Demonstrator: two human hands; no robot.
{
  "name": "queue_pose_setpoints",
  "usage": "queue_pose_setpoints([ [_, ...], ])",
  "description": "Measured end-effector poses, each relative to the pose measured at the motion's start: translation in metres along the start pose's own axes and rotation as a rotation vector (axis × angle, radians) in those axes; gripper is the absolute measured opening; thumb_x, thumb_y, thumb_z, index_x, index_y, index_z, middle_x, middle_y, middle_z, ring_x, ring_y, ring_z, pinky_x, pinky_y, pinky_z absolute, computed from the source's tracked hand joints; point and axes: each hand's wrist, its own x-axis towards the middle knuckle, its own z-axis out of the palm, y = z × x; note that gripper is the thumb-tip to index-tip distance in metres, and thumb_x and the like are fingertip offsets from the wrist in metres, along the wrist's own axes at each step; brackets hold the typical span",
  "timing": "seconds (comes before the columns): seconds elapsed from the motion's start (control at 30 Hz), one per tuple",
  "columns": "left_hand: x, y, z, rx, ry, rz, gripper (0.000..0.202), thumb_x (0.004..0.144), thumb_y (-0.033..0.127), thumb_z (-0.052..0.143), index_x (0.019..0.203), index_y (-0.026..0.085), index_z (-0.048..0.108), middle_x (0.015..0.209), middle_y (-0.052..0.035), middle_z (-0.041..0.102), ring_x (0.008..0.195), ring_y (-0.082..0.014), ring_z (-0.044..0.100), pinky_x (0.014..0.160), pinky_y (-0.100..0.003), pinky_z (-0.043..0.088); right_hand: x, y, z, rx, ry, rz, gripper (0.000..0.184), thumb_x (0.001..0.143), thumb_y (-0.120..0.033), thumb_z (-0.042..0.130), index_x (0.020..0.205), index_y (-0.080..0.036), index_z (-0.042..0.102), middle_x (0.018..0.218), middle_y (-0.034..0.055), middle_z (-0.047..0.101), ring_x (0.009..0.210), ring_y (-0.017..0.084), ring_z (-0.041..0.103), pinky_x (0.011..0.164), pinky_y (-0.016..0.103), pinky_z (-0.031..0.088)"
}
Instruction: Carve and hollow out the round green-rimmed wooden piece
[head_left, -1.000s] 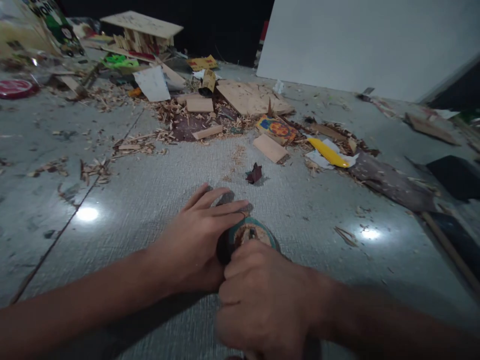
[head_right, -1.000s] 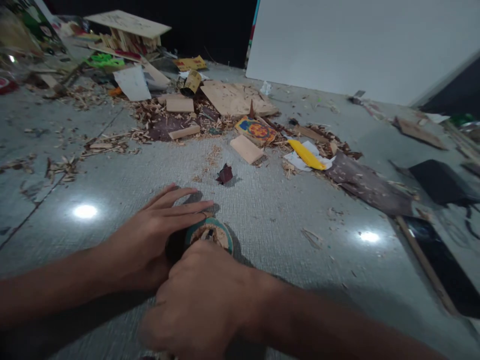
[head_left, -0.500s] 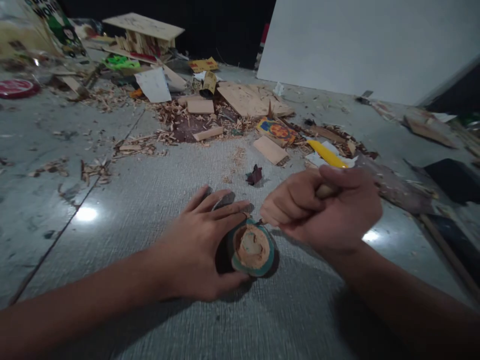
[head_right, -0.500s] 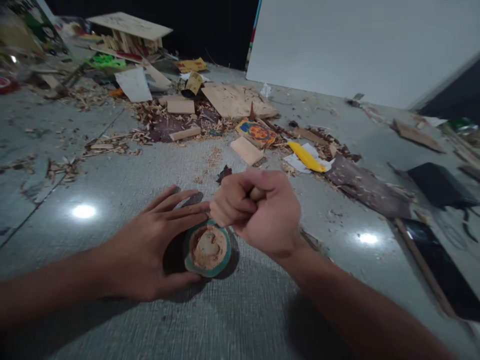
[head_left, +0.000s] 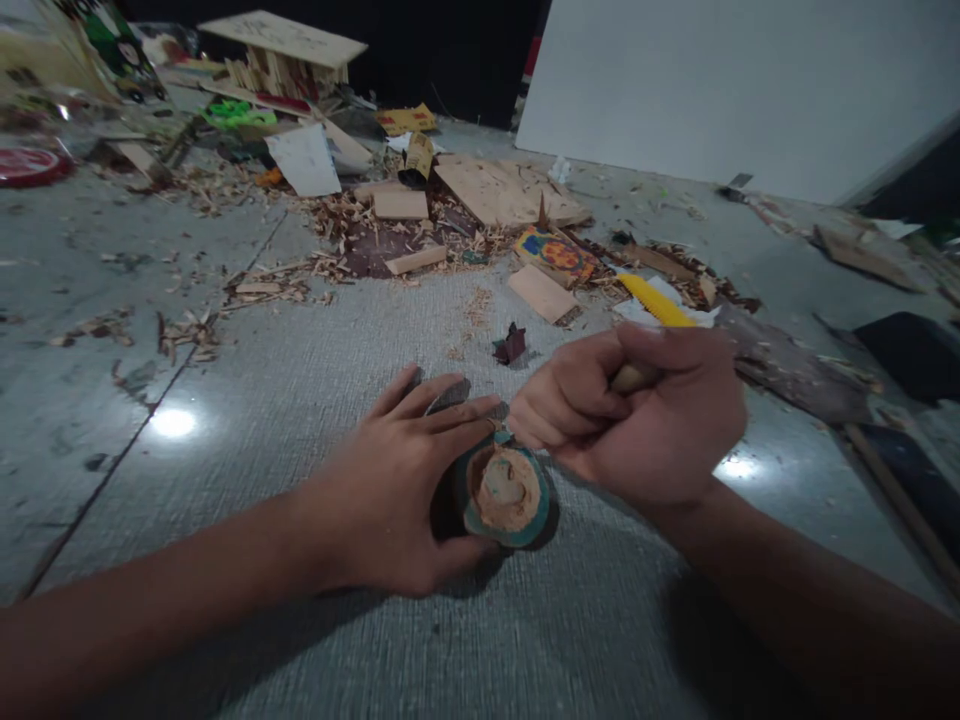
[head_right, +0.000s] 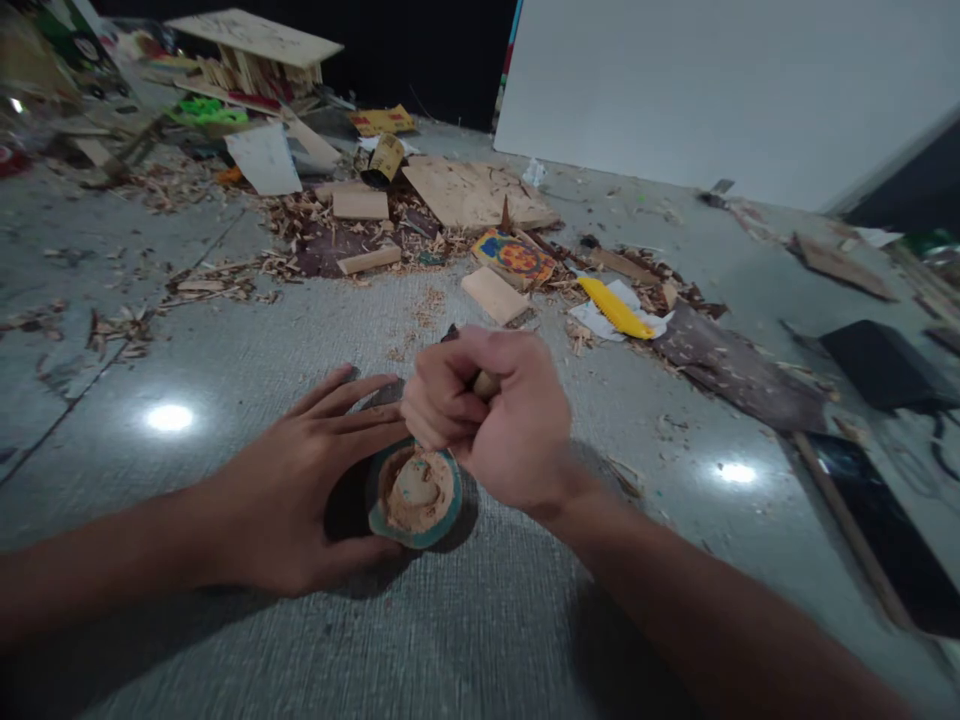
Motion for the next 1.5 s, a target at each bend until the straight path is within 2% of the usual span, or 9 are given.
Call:
queue_pose_setpoints([
  [0.1, 0.001, -0.001, -0.001, 0.003, -0.014, 0.006, 0.069, 0.068, 0.048, 0.074, 0.133, 0.026, 0.059, 0.139, -0.0063, 0.061, 0.141, -0.0403, 0.039, 0.12, -0.063, 0.014, 0.002, 0.001, 0.008, -0.048, -0.021, 0.044, 0.054, 0.087, -0.056, 0.049, 0.049, -0.026, 0.023, 0.042, -0.0064, 0.017, 0.039, 0.01, 0.018, 0.04, 0.027, 0.024],
  [0.27, 0.002, -0.002, -0.002, 0.022, -0.028, 0.026, 0.064, 0.069, 0.05, 0.073, 0.127, 0.025, 0.063, 0.132, -0.007, 0.065, 0.139, -0.0402, 0.041, 0.121, -0.063, 0.013, 0.005, -0.001, 0.018, -0.087, -0.087, 0.019, 0.054, 0.092, -0.042, 0.051, 0.047, -0.023, 0.028, 0.042, -0.0063, 0.021, 0.04, 0.008, 0.02, 0.041, 0.026, 0.021],
  [0.37, 0.003, -0.002, -0.003, 0.02, -0.01, 0.04, 0.062, 0.069, 0.049, 0.073, 0.125, 0.025, 0.064, 0.13, -0.0067, 0.066, 0.139, -0.0396, 0.041, 0.121, -0.063, 0.013, 0.008, 0.0, 0.018, -0.01, -0.127, 0.014, 0.058, 0.091, -0.049, 0.052, 0.046, -0.024, 0.025, 0.04, -0.0069, 0.019, 0.037, 0.007, 0.018, 0.038, 0.026, 0.019],
  [0.57, 0.003, -0.002, -0.003, 0.025, -0.037, 0.036, 0.067, 0.07, 0.049, 0.073, 0.132, 0.025, 0.06, 0.14, -0.007, 0.06, 0.144, -0.0381, 0.035, 0.121, -0.063, 0.01, 0.008, 0.004, 0.011, 0.031, -0.043, 0.045, 0.063, 0.087, -0.067, 0.042, 0.045, -0.025, 0.025, 0.037, -0.0077, 0.014, 0.033, 0.008, 0.014, 0.036, 0.025, 0.018],
  [0.73, 0.003, -0.003, -0.003, 0.041, -0.046, 0.036, 0.074, 0.073, 0.059, 0.071, 0.136, 0.024, 0.056, 0.144, -0.0078, 0.057, 0.145, -0.0378, 0.032, 0.122, -0.062, 0.008, 0.011, 0.005, -0.002, 0.129, 0.014, 0.076, 0.061, 0.085, -0.067, 0.042, 0.046, -0.025, 0.023, 0.039, -0.0081, 0.013, 0.032, 0.008, 0.011, 0.034, 0.024, 0.019],
  [0.93, 0.005, -0.004, -0.004, 0.053, -0.075, 0.04, 0.077, 0.074, 0.062, 0.07, 0.138, 0.023, 0.055, 0.144, -0.0089, 0.057, 0.146, -0.041, 0.03, 0.121, -0.064, 0.01, 0.014, 0.012, -0.019, 0.31, 0.015, 0.089, 0.057, 0.086, -0.058, 0.047, 0.049, -0.024, 0.019, 0.041, -0.0089, 0.012, 0.033, 0.007, 0.01, 0.032, 0.022, 0.02],
  [1.1, 0.005, -0.006, -0.005, 0.025, -0.057, 0.06, 0.076, 0.074, 0.058, 0.071, 0.139, 0.024, 0.054, 0.145, -0.0087, 0.056, 0.145, -0.0403, 0.033, 0.12, -0.065, 0.013, 0.012, 0.023, -0.032, 0.384, 0.117, 0.097, 0.054, 0.085, -0.047, 0.052, 0.051, -0.024, 0.017, 0.041, -0.0093, 0.013, 0.034, 0.007, 0.01, 0.032, 0.021, 0.02],
  [1.23, 0.005, -0.007, -0.004, 0.039, -0.084, 0.061, 0.079, 0.074, 0.058, 0.071, 0.142, 0.023, 0.051, 0.149, -0.0082, 0.053, 0.145, -0.0406, 0.032, 0.12, -0.066, 0.011, 0.012, 0.02, -0.04, 0.467, 0.199, 0.083, 0.047, 0.085, -0.036, 0.047, 0.052, -0.024, 0.015, 0.04, -0.0085, 0.014, 0.035, 0.008, 0.01, 0.033, 0.023, 0.021],
  [1.5, 0.005, -0.009, -0.003, 0.033, -0.11, 0.037, 0.083, 0.073, 0.063, 0.069, 0.143, 0.023, 0.05, 0.149, -0.0089, 0.052, 0.147, -0.0395, 0.028, 0.122, -0.062, 0.007, 0.005, -0.004, -0.012, 0.252, -0.066, 0.063, 0.054, 0.085, -0.052, 0.052, 0.049, -0.024, 0.023, 0.042, -0.0077, 0.017, 0.036, 0.008, 0.017, 0.038, 0.025, 0.026],
])
